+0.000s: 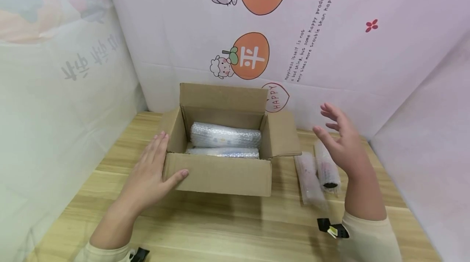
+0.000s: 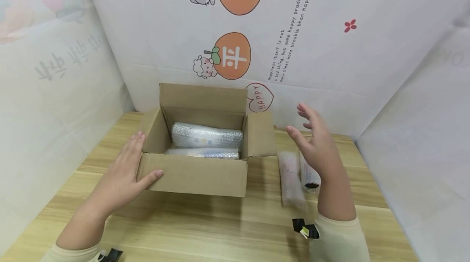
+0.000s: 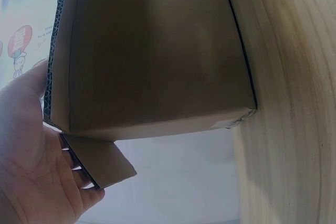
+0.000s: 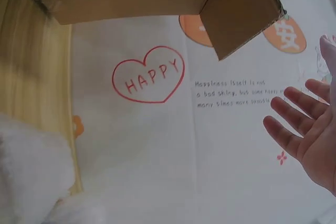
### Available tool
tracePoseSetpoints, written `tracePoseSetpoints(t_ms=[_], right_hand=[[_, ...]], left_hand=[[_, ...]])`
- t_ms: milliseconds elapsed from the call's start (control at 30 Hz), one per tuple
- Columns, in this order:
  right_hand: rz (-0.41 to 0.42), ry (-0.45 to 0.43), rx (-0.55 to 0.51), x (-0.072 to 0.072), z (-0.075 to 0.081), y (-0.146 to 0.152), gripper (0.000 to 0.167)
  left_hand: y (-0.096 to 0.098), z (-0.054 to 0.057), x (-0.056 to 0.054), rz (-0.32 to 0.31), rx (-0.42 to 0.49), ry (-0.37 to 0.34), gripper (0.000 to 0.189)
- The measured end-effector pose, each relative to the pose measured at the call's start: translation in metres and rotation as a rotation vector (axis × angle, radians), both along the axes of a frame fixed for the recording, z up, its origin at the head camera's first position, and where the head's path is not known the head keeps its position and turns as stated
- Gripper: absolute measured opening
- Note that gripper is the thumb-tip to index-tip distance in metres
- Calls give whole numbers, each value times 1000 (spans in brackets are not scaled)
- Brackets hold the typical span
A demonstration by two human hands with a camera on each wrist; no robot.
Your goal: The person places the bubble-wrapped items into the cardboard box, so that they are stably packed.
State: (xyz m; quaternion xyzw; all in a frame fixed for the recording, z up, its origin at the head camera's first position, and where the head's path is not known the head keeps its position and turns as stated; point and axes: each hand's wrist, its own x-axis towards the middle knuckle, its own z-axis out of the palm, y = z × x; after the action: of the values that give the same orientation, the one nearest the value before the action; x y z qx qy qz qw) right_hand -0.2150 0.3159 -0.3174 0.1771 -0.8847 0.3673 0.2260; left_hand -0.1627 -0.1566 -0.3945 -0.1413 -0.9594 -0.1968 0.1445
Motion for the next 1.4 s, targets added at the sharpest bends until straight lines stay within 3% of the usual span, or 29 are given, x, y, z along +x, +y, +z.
tracePoseSetpoints(t_ms=[167, 567, 800, 1133, 1400], right_hand=[[-91, 2, -48, 3, -16, 17, 65], [-299, -145, -85, 12, -37, 47, 68], [-322, -253, -58, 7, -50, 63, 83], [-361, -496, 102, -11, -90, 84, 99], [-349, -686, 208, -14, -107, 90, 107]], left_hand=[[1, 0, 0, -1, -3, -1, 101], [1, 2, 2, -5, 5, 1, 101], [1, 1, 2, -7, 5, -1, 101], [-1, 1, 1, -4, 0, -4, 101], [0, 2, 1, -7, 2, -3, 101]])
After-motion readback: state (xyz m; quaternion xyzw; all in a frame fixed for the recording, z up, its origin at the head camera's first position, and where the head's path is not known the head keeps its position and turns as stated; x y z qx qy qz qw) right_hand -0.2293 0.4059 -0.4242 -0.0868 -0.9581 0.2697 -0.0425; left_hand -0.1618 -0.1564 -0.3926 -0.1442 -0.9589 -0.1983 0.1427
